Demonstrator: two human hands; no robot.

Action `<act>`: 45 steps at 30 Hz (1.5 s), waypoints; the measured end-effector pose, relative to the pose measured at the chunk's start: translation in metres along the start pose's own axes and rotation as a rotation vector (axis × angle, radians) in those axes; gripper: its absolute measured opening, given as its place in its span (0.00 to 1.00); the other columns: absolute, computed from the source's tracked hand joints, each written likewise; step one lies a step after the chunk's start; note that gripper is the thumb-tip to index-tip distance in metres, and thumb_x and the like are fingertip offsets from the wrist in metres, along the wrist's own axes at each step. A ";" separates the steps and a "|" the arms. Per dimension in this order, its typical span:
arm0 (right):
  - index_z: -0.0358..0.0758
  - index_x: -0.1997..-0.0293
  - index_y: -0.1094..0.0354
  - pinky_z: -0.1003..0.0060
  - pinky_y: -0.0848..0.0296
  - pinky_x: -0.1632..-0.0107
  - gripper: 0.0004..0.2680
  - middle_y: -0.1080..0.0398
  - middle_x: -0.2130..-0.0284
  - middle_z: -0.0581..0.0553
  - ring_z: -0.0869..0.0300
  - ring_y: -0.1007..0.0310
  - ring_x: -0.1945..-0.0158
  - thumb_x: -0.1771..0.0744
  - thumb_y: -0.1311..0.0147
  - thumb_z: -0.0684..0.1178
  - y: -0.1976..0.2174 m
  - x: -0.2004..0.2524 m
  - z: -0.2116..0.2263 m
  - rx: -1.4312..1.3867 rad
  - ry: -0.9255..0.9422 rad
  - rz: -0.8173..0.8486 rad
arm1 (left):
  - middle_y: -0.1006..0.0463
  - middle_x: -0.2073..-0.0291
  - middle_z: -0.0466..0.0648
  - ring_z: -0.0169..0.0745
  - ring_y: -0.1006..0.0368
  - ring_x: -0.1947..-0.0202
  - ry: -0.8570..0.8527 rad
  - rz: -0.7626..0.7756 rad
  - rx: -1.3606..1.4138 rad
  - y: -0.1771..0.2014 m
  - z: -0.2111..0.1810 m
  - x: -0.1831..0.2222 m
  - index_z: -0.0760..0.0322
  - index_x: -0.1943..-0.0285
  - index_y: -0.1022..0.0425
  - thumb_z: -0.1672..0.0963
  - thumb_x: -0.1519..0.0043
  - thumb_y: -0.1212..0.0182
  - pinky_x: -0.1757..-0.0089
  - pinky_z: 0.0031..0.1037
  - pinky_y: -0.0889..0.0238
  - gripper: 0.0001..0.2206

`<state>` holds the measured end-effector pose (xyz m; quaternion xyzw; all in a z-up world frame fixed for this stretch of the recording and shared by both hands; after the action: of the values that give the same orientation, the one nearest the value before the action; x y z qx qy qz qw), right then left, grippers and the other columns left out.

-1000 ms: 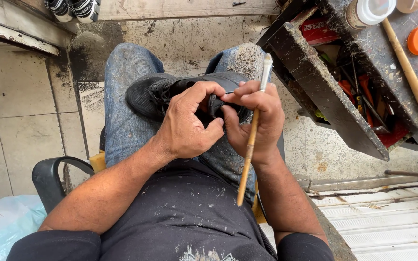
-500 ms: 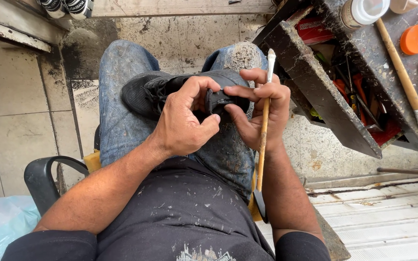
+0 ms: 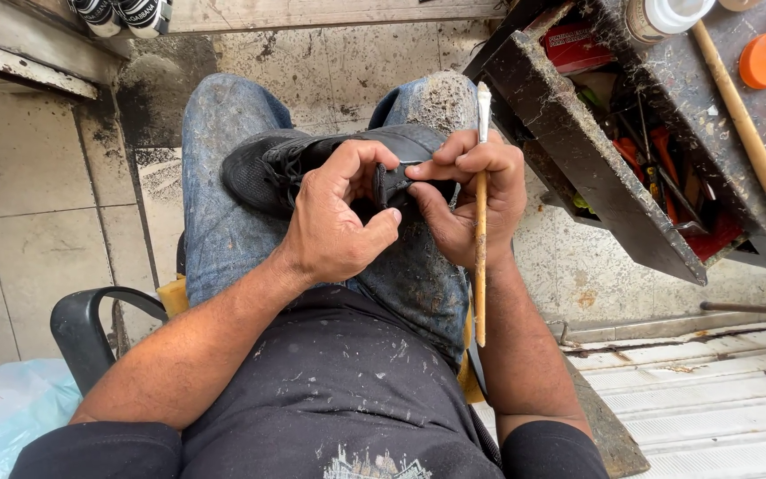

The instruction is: Apply glue or paint to the soles and edges of sneakers using a brush

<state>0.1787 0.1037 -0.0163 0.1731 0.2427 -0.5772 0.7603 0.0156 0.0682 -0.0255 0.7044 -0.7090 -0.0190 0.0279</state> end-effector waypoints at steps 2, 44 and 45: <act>0.39 0.52 0.49 0.62 0.31 0.43 0.18 0.24 0.61 0.36 0.54 0.27 0.53 0.35 0.35 0.34 0.000 0.004 -0.007 -0.042 -0.024 -0.007 | 0.27 0.70 0.50 0.37 0.28 0.67 -0.007 0.001 -0.008 0.000 0.000 0.000 0.65 0.47 0.27 0.62 0.51 0.36 0.63 0.29 0.29 0.20; 0.45 0.69 0.26 0.72 0.27 0.69 0.02 0.25 0.76 0.53 0.68 0.29 0.74 0.38 0.42 0.41 0.243 -0.126 -0.053 1.024 -0.345 -0.154 | 0.21 0.63 0.43 0.26 0.29 0.65 0.236 0.052 0.180 -0.012 0.051 -0.012 0.59 0.46 0.25 0.69 0.47 0.34 0.60 0.17 0.34 0.22; 0.46 0.70 0.25 0.71 0.28 0.70 0.02 0.25 0.77 0.53 0.68 0.30 0.74 0.39 0.42 0.42 0.243 -0.126 -0.056 1.034 -0.358 -0.147 | 0.22 0.64 0.43 0.26 0.31 0.66 0.220 0.057 0.186 -0.012 0.052 -0.012 0.60 0.46 0.25 0.69 0.47 0.34 0.61 0.17 0.36 0.22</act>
<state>0.3753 0.3006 0.0047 0.4055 -0.1939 -0.6933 0.5632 0.0242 0.0798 -0.0783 0.6813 -0.7201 0.1248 0.0406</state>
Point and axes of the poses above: each hand's wrist, its own x-axis away from the middle knuckle, its own y-axis out of the back of the hand, z = x × y, the point moved 8 cm from there along -x, towards the middle knuckle
